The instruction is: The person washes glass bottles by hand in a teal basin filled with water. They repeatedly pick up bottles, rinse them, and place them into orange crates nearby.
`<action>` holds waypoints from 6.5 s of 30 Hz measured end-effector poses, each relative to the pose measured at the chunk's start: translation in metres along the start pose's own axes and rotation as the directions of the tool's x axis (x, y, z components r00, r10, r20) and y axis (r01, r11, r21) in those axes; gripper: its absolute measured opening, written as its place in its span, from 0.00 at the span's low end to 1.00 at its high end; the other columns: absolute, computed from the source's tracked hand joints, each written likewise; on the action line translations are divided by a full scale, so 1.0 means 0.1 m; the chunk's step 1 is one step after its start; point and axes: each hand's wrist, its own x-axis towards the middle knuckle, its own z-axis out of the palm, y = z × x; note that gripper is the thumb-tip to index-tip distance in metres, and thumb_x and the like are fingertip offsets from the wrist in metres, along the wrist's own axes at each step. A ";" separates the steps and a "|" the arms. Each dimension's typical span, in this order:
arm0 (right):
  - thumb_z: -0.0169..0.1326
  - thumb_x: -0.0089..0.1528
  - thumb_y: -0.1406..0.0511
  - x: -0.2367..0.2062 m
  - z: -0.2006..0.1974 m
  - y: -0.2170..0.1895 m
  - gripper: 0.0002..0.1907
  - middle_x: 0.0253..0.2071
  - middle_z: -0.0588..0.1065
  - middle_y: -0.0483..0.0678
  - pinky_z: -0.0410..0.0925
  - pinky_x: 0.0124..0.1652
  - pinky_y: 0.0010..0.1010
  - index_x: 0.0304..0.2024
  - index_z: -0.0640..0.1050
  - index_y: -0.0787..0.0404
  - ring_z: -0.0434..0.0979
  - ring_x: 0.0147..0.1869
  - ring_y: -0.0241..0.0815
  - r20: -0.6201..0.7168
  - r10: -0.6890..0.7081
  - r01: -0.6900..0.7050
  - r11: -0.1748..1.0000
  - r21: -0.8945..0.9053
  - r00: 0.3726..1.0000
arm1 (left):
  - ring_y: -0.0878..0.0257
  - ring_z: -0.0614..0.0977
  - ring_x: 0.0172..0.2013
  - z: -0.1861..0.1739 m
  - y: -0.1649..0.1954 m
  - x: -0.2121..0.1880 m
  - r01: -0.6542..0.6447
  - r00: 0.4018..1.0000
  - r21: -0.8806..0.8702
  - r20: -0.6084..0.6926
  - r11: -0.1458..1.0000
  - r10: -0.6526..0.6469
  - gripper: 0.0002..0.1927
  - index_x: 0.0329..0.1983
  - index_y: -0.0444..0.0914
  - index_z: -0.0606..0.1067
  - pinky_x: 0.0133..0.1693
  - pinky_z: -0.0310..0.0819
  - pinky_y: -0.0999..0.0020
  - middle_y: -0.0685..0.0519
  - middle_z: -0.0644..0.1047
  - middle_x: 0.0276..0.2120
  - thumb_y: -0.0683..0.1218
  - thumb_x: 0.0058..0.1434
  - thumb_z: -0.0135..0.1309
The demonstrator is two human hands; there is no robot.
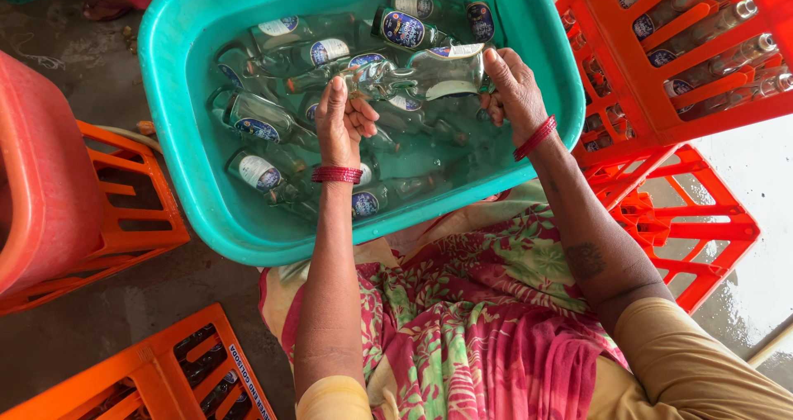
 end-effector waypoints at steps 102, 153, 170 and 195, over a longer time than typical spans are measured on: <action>0.68 0.55 0.59 0.13 0.50 0.85 0.41 0.54 0.77 0.58 0.71 0.54 0.48 0.67 0.63 0.53 0.77 0.59 0.60 0.271 0.538 0.223 0.153 -0.963 0.799 | 0.48 0.79 0.54 -0.35 -0.25 -0.04 0.325 0.936 0.946 -0.320 0.009 -0.147 0.17 0.56 0.48 0.75 0.54 0.75 0.52 0.48 0.78 0.54 0.45 0.64 0.53; 0.72 0.63 0.67 0.04 0.00 -0.13 0.42 0.75 0.66 0.56 0.67 0.73 0.39 0.73 0.62 0.59 0.67 0.76 0.46 -0.011 -0.483 0.436 0.780 0.448 0.875 | 0.65 0.80 0.53 -0.08 -0.21 0.08 -0.172 0.984 -0.082 0.039 0.982 0.176 0.33 0.65 0.38 0.68 0.57 0.74 0.71 0.52 0.79 0.50 0.39 0.59 0.71; 0.71 0.64 0.69 -0.04 -0.05 -0.16 0.41 0.74 0.65 0.57 0.69 0.71 0.38 0.73 0.63 0.57 0.67 0.77 0.46 -0.007 -0.505 0.460 0.779 0.427 0.863 | 0.63 0.81 0.55 -0.05 -0.21 0.07 -0.110 0.992 -0.026 0.060 0.994 0.111 0.33 0.63 0.40 0.68 0.58 0.74 0.71 0.46 0.81 0.51 0.43 0.58 0.71; 0.66 0.59 0.81 -0.36 -0.03 -0.47 0.43 0.76 0.62 0.50 0.61 0.77 0.36 0.73 0.65 0.58 0.61 0.81 0.42 0.248 -0.627 0.634 0.771 0.059 0.739 | 0.59 0.79 0.61 -0.03 -0.08 0.02 -0.032 0.994 -0.239 0.096 0.971 0.057 0.29 0.68 0.37 0.68 0.61 0.75 0.65 0.50 0.74 0.64 0.39 0.65 0.63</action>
